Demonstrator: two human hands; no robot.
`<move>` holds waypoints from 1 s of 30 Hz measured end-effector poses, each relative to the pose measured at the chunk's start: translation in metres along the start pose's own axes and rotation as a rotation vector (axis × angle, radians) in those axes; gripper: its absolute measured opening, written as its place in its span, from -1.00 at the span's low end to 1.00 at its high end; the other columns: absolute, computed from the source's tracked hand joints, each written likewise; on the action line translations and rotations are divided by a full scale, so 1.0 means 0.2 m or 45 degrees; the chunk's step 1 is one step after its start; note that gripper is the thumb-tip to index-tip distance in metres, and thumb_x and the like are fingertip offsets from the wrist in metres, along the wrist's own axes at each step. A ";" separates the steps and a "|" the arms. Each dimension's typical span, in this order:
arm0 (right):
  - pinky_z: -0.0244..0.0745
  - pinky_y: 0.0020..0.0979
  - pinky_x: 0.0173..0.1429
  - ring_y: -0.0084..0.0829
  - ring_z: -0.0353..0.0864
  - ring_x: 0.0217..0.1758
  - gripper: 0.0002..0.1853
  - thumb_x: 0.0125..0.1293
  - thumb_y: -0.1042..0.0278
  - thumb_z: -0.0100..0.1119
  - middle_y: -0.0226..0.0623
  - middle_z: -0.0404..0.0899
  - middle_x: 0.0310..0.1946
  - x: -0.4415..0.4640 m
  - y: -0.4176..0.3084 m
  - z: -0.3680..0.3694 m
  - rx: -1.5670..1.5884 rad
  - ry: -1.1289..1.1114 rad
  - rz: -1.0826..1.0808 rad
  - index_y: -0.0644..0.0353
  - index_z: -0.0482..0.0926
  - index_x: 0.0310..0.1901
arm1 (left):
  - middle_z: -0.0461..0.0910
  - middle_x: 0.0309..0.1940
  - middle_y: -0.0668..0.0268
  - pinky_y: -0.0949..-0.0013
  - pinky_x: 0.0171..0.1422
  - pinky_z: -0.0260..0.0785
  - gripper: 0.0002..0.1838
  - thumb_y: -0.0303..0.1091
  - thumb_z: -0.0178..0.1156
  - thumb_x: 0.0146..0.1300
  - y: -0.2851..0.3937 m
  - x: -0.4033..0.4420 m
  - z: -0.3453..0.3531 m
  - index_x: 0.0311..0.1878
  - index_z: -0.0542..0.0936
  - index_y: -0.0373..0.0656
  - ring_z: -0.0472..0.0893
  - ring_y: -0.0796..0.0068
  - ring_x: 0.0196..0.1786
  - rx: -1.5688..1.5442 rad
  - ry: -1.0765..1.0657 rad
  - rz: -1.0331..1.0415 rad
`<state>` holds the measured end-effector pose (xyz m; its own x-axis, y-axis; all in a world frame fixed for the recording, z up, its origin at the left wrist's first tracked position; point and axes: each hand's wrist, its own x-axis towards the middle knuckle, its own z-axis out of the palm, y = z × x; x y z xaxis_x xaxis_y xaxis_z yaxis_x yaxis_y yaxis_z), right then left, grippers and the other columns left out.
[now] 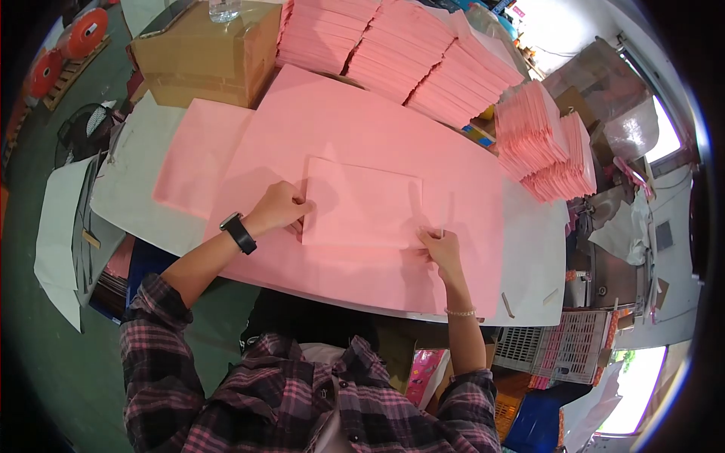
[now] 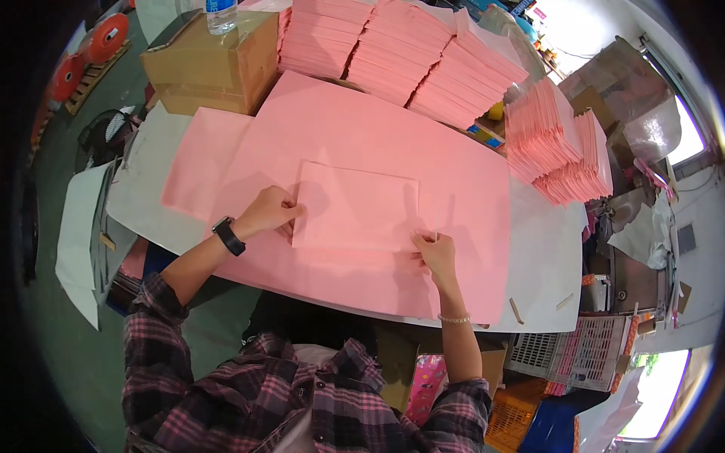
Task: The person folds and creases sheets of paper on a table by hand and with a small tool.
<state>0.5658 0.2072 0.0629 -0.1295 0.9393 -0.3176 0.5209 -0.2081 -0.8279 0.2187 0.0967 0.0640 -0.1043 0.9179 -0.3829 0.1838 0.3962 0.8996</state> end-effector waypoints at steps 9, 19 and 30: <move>0.38 -0.57 -0.61 -0.55 0.61 -0.61 -0.63 0.25 0.20 0.37 -0.33 0.61 -0.50 0.00 0.00 0.01 0.001 -0.007 0.015 0.43 0.66 -0.15 | 0.36 0.32 0.15 0.12 0.33 0.33 -0.43 -0.30 0.36 0.11 -0.03 0.05 -0.02 0.20 0.44 -0.18 0.32 0.15 0.41 1.346 0.320 0.904; 0.51 -0.13 -0.29 -0.05 0.66 -0.31 -0.76 0.47 0.25 0.02 -0.04 0.62 -0.36 -0.20 -0.10 0.09 -0.815 0.708 -0.456 0.29 0.52 -0.17 | 0.17 0.50 0.09 0.02 0.62 -0.13 -0.15 0.00 0.31 0.14 -0.06 0.08 -0.07 0.46 0.27 -0.14 0.05 0.09 0.58 1.513 0.169 0.933; 0.52 -0.07 -0.18 -0.01 0.63 -0.21 -0.88 0.31 0.38 0.05 -0.06 0.62 -0.30 -0.46 -0.11 0.67 -0.629 0.434 -0.394 0.20 0.55 -0.24 | 0.14 0.50 -0.01 -0.01 0.64 -0.23 0.00 0.19 0.30 0.07 0.06 0.02 -0.06 0.47 0.23 -0.25 0.03 0.13 0.59 1.620 0.038 0.811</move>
<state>0.4522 0.0885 0.0487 -0.1039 0.9859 0.1309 0.8375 0.1578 -0.5231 0.2091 0.1058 0.0759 0.3111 0.9500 0.0280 0.9438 -0.3123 0.1085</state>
